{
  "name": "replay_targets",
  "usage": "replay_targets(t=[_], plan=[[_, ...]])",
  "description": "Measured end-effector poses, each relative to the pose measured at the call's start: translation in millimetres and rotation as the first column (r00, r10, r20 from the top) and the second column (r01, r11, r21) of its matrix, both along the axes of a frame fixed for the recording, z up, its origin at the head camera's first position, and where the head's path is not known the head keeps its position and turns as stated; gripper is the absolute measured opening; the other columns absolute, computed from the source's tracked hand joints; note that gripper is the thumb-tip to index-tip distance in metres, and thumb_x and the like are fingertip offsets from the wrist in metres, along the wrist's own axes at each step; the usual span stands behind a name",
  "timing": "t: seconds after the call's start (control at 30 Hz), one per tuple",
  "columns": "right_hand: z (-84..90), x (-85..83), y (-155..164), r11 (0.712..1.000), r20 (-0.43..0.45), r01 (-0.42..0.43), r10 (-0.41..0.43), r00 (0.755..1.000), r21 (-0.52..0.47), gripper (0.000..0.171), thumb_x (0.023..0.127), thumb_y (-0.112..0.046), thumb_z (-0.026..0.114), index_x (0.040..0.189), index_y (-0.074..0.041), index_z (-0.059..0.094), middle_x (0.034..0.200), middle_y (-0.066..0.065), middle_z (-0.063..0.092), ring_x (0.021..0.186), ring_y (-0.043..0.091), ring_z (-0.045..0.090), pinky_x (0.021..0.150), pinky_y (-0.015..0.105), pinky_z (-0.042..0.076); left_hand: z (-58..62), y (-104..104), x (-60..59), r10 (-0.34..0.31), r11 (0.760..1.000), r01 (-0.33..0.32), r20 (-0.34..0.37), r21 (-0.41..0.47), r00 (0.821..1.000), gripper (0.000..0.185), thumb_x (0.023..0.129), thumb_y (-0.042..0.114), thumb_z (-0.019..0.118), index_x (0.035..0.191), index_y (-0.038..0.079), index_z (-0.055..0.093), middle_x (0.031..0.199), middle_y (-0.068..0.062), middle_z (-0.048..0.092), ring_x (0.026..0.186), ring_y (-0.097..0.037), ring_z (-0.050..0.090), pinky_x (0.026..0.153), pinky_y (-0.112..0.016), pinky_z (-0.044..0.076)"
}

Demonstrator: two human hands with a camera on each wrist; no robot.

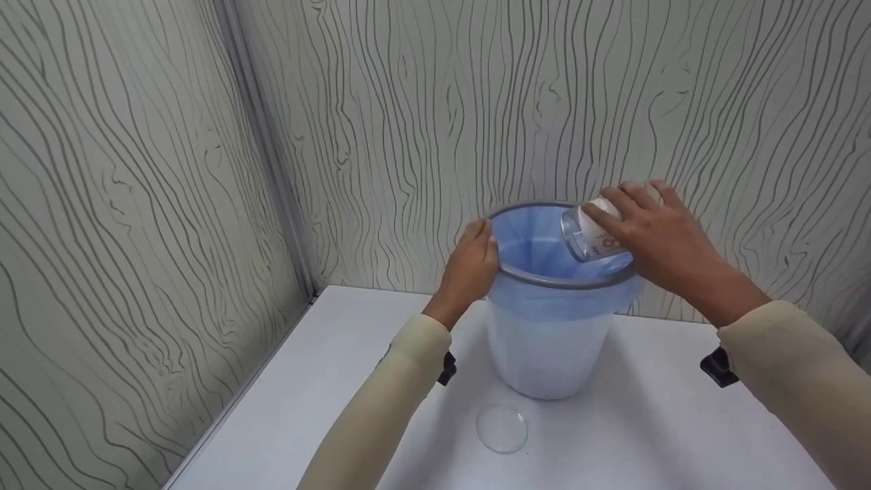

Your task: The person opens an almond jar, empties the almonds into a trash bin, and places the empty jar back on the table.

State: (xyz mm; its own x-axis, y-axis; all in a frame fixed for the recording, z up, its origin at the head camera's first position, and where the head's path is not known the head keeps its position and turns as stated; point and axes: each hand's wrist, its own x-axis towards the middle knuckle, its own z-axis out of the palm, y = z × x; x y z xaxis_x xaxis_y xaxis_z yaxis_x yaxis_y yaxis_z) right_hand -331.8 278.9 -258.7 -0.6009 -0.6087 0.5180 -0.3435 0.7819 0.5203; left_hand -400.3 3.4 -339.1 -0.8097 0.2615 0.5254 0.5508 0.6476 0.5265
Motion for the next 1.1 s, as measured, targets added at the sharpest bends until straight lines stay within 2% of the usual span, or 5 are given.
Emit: replay_targets(t=[0.3,0.5,1.1], plan=[[-1.4,-1.0,-2.9,0.996,0.013,-0.051,0.052,0.999,-0.066,0.092,0.062,0.01,0.088,0.144,-0.013,0.054,0.138,0.024,0.051,0.129,0.045,0.046,0.107,0.065,0.033,-0.3,-1.2,0.1,-0.008,1.0,0.008,0.002,0.006,1.0,0.053,0.111,0.025,0.03,0.155,-0.003,0.033,0.163,-0.014,0.032,0.152,-0.024,0.027,0.122,-0.037,0.023],[-6.3,-0.9,-1.3,0.986,0.007,-0.083,0.085,0.996,-0.147,0.09,0.061,0.009,0.086,0.143,-0.011,0.054,0.135,0.023,0.054,0.125,0.045,0.048,0.106,0.067,0.034,-0.7,-1.2,0.6,-0.011,1.0,0.01,0.009,0.013,1.0,0.053,0.111,0.026,0.029,0.155,-0.003,0.033,0.163,-0.014,0.03,0.152,-0.025,0.026,0.122,-0.038,0.023],[-12.6,8.6,-2.7,0.966,-0.036,-0.055,0.047,0.998,-0.253,0.087,0.062,0.009,0.079,0.143,-0.007,0.053,0.135,0.026,0.054,0.125,0.046,0.048,0.104,0.067,0.036,-0.7,0.3,0.7,-0.001,1.0,0.001,0.012,0.014,1.0,0.054,0.11,0.026,0.029,0.156,-0.002,0.032,0.164,-0.013,0.03,0.152,-0.024,0.026,0.123,-0.037,0.022]])
